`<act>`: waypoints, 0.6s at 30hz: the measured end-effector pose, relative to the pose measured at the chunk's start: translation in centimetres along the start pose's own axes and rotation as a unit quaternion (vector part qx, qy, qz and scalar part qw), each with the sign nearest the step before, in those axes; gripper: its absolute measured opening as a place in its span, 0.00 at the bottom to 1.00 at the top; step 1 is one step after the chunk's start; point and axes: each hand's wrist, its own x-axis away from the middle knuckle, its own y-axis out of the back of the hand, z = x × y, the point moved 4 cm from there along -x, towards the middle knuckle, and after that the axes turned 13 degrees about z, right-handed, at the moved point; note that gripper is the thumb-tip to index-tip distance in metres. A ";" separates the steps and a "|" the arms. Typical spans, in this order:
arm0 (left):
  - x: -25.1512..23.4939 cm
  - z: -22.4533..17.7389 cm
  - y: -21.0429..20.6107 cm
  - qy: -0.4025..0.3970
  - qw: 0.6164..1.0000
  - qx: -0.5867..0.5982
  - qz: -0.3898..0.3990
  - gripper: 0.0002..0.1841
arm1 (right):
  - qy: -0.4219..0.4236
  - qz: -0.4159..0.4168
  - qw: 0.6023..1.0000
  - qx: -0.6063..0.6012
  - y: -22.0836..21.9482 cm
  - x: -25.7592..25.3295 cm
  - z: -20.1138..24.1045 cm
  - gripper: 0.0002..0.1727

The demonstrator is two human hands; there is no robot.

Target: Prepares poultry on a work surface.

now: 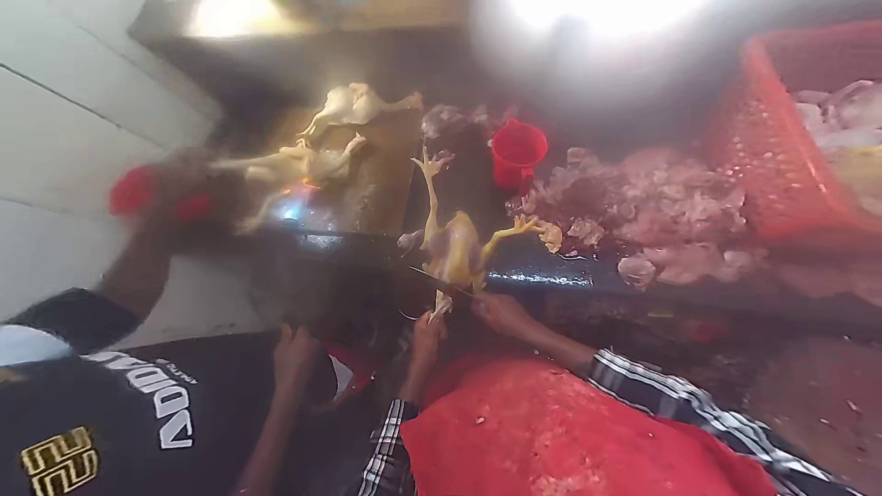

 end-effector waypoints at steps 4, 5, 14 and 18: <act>0.8 -1.0 0.2 -0.010 1.000 0.021 0.014 0.05 | -0.002 0.017 1.000 0.004 -2.0 -3.7 0.0 0.28; 1.1 -1.2 0.9 -0.017 1.000 0.024 0.007 0.05 | -0.001 0.029 0.999 0.038 -2.6 -3.0 -2.0 0.28; 6.5 2.0 6.6 0.111 0.962 -0.248 -0.004 0.13 | -0.073 0.078 0.988 0.112 -5.1 7.4 -9.4 0.26; 5.6 3.0 5.5 0.116 0.948 -0.295 0.037 0.13 | 0.052 -0.005 0.998 0.045 -4.2 0.2 0.9 0.26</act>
